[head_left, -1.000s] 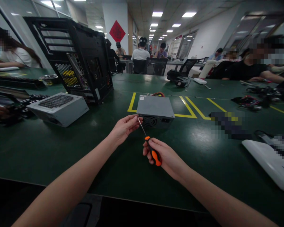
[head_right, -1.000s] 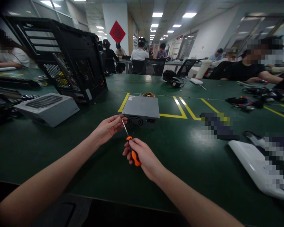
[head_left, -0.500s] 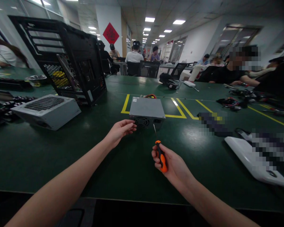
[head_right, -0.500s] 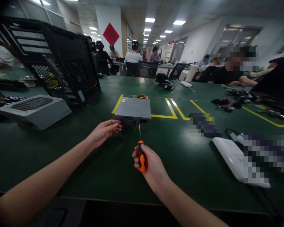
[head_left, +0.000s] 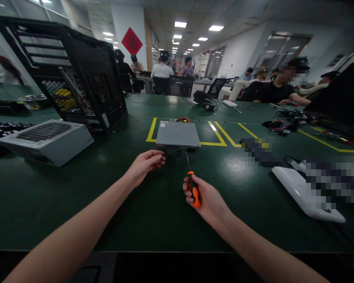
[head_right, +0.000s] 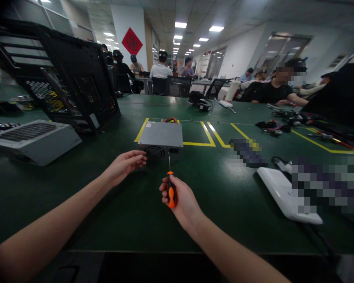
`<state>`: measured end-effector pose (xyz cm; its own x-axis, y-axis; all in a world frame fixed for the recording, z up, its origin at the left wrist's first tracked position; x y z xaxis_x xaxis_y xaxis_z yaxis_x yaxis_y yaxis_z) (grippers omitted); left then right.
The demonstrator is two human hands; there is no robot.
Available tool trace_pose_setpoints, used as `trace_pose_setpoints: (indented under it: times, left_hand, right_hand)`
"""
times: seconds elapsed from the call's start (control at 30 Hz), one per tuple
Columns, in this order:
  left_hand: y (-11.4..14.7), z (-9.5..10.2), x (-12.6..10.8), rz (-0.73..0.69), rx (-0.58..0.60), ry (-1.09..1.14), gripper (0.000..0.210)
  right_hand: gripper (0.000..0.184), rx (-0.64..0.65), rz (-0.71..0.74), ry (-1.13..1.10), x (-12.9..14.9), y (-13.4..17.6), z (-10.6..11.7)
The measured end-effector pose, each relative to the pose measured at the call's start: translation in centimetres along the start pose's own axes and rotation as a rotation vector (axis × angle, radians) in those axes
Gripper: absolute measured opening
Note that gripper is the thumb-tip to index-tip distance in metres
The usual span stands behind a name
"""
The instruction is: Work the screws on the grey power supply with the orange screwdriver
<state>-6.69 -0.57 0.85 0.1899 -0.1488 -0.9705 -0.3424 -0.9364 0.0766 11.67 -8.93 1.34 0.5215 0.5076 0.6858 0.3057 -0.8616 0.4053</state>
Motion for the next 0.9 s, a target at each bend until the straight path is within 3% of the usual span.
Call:
trace_pose_setpoints:
  times: [0.33,0.57,0.77,0.9]
  left_hand:
    - [-0.06,-0.07,0.06,0.009,-0.003,-0.04,0.027]
    - [0.06,-0.05,-0.04,-0.011,-0.024,-0.044,0.029]
    - [-0.08,0.2,0.08,-0.049,-0.058,-0.092,0.028]
    - [-0.24,0.26,0.19,-0.117,-0.088,-0.198,0.028]
  right_hand:
    - [0.007,0.057,0.089,-0.008,0.19,0.16,-0.44]
    - [0.022,-0.019,0.006,-0.016,0.21,-0.26,-0.18]
    - [0.008,-0.034,0.104,-0.072,0.16,-0.42,0.24]
    - [0.016,-0.069,0.06,-0.064,0.33,-0.38,0.34]
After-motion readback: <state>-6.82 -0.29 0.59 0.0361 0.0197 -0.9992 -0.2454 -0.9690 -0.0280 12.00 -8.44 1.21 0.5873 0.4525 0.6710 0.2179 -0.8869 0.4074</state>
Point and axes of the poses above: each hand's wrist, its own y-axis away from the middle knuckle, its own z-axis out of the back of the hand, x = y × z, the point moved 2 cm from there along -y, towards the middle knuckle, and after that the axes turned 8 degrees about x, right-handed, at the moved point
